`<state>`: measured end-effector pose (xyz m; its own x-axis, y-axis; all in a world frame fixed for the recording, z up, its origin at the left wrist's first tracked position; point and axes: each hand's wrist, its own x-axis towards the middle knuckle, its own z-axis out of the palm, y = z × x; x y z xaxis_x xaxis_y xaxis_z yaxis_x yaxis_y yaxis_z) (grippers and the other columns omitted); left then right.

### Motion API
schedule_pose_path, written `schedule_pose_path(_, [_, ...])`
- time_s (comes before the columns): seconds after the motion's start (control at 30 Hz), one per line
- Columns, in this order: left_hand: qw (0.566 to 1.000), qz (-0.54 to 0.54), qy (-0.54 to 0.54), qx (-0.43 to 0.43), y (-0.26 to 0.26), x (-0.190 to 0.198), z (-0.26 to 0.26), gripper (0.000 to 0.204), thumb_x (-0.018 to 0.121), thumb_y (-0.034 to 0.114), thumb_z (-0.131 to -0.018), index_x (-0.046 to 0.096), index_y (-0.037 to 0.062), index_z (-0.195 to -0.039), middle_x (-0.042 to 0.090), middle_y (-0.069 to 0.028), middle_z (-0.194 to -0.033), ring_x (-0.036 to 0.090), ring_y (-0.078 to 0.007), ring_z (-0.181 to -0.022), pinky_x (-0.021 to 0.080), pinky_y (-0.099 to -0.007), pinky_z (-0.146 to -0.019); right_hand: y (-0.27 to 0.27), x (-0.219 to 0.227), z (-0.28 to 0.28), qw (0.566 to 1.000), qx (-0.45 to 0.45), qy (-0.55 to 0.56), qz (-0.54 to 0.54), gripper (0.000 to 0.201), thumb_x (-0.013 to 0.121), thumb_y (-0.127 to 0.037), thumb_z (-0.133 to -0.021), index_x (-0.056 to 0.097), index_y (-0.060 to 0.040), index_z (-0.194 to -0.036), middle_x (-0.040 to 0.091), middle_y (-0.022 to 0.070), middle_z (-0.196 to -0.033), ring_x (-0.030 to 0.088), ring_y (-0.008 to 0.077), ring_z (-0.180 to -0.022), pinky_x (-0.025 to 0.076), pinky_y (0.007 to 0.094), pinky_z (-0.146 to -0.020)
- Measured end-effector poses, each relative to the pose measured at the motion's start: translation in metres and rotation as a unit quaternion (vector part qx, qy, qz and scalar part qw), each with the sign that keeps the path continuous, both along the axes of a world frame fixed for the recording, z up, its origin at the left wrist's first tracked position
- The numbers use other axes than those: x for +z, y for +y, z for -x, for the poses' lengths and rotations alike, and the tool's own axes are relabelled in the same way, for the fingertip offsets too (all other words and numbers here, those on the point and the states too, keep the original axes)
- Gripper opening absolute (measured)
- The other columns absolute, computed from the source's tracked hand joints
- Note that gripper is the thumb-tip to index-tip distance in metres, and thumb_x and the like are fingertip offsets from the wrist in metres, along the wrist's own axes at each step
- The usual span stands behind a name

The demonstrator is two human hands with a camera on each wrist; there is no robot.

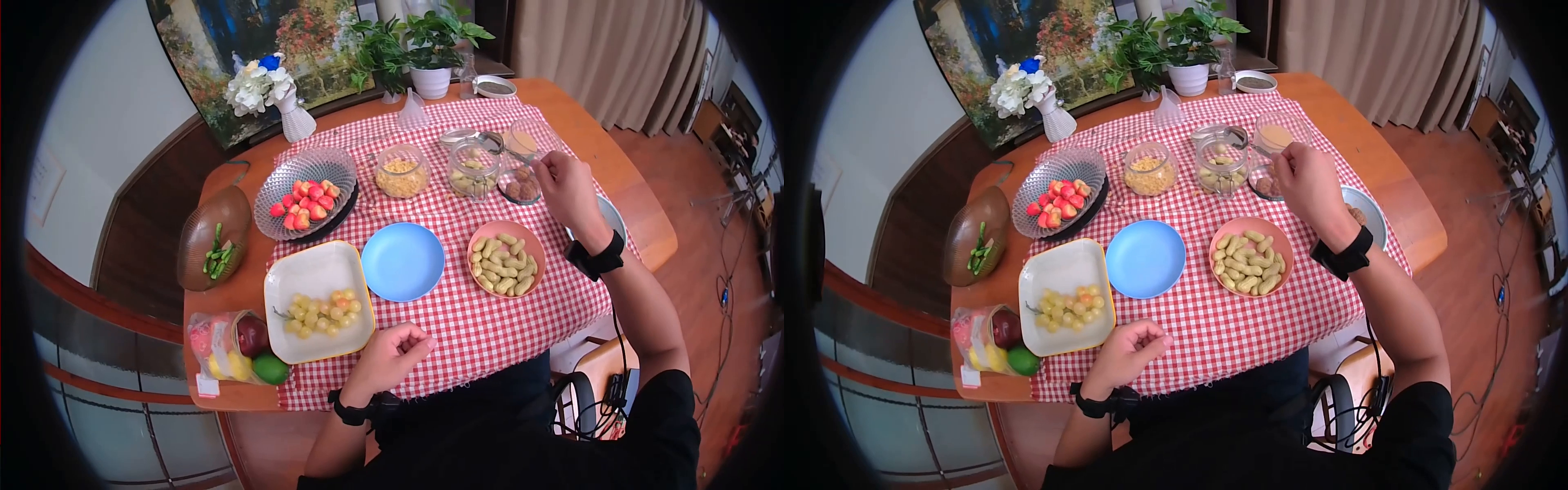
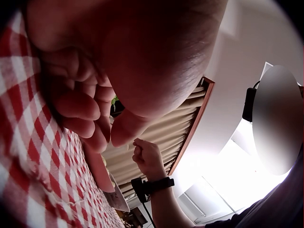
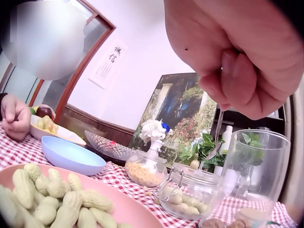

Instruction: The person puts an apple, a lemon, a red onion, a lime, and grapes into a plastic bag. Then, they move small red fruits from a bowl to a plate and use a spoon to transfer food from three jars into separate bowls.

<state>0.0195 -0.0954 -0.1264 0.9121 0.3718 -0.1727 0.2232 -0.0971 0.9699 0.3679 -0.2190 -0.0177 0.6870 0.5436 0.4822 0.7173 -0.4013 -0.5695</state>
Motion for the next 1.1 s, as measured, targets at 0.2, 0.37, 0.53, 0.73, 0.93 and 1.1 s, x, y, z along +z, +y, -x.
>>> schedule_pose_path(0.2, [1.000, -0.012, 0.012, 0.005, 0.002, -0.002, 0.003, 0.021, 0.073, 0.022, -0.100, 0.072, 0.0020, -0.096, 0.067, 0.0026, -0.073, 0.057, -0.0038, -0.063, 0.047, -0.0226, -0.060, -0.028, 0.002, 0.013, 0.999, 0.016, 0.005, -0.029, 0.028, 0.069, -0.018, -0.097, 0.068, 0.0080, -0.086, 0.064, 0.0177, -0.063, 0.060, 0.0212, -0.053, 0.046, 0.0363, -0.054])
schedule_pose_path(0.37, [1.000, 0.000, -0.014, -0.001, 0.003, -0.003, 0.002, 0.021, 0.074, 0.023, -0.099, 0.072, 0.0016, -0.096, 0.070, 0.0012, -0.074, 0.059, -0.0044, -0.063, 0.048, -0.0230, -0.059, -0.084, -0.003, 0.039, 0.991, 0.020, 0.117, 0.059, 0.027, 0.069, -0.014, -0.098, 0.065, 0.0080, -0.084, 0.057, 0.0070, -0.060, 0.050, 0.0075, -0.057, 0.040, 0.0304, -0.052])
schedule_pose_path(0.53, [1.000, 0.007, 0.005, -0.001, 0.002, 0.004, 0.000, 0.021, 0.074, 0.023, -0.099, 0.073, 0.0016, -0.096, 0.072, 0.0001, -0.075, 0.061, -0.0049, -0.063, 0.049, -0.0228, -0.059, -0.120, -0.027, 0.046, 0.990, 0.033, 0.104, 0.085, 0.022, 0.069, -0.009, -0.097, 0.065, 0.0074, -0.083, 0.059, 0.0081, -0.059, 0.050, 0.0085, -0.054, 0.039, 0.0306, -0.051])
schedule_pose_path(0.73, [1.000, -0.003, 0.004, 0.003, 0.001, 0.006, -0.001, 0.020, 0.074, 0.021, -0.099, 0.073, 0.0014, -0.096, 0.072, 0.0004, -0.075, 0.061, -0.0046, -0.064, 0.049, -0.0222, -0.060, -0.119, -0.033, 0.050, 0.991, 0.043, 0.065, 0.110, 0.018, 0.070, -0.010, -0.095, 0.068, 0.0070, -0.087, 0.063, 0.0181, -0.061, 0.059, 0.0225, -0.049, 0.043, 0.0341, -0.050])
schedule_pose_path(0.93, [1.000, 0.004, 0.003, 0.010, 0.001, 0.003, 0.000, 0.018, 0.074, 0.019, -0.098, 0.073, 0.0013, -0.096, 0.071, 0.0014, -0.075, 0.060, -0.0042, -0.064, 0.049, -0.0218, -0.060, -0.111, -0.050, 0.045, 0.965, 0.041, 0.231, 0.114, 0.025, 0.069, -0.015, -0.098, 0.069, 0.0061, -0.084, 0.056, 0.0026, -0.058, 0.048, 0.0079, -0.049, 0.034, 0.0295, -0.047])
schedule_pose_path(1.1, [1.000, -0.003, 0.001, 0.014, 0.001, 0.002, 0.000, 0.019, 0.074, 0.020, -0.098, 0.073, 0.0013, -0.097, 0.071, 0.0010, -0.076, 0.060, -0.0043, -0.065, 0.049, -0.0221, -0.060, -0.103, -0.051, 0.052, 0.913, 0.041, 0.404, 0.041, 0.025, 0.064, -0.014, -0.102, 0.067, 0.0032, -0.084, 0.054, -0.0037, -0.059, 0.044, 0.0042, -0.048, 0.031, 0.0252, -0.045])
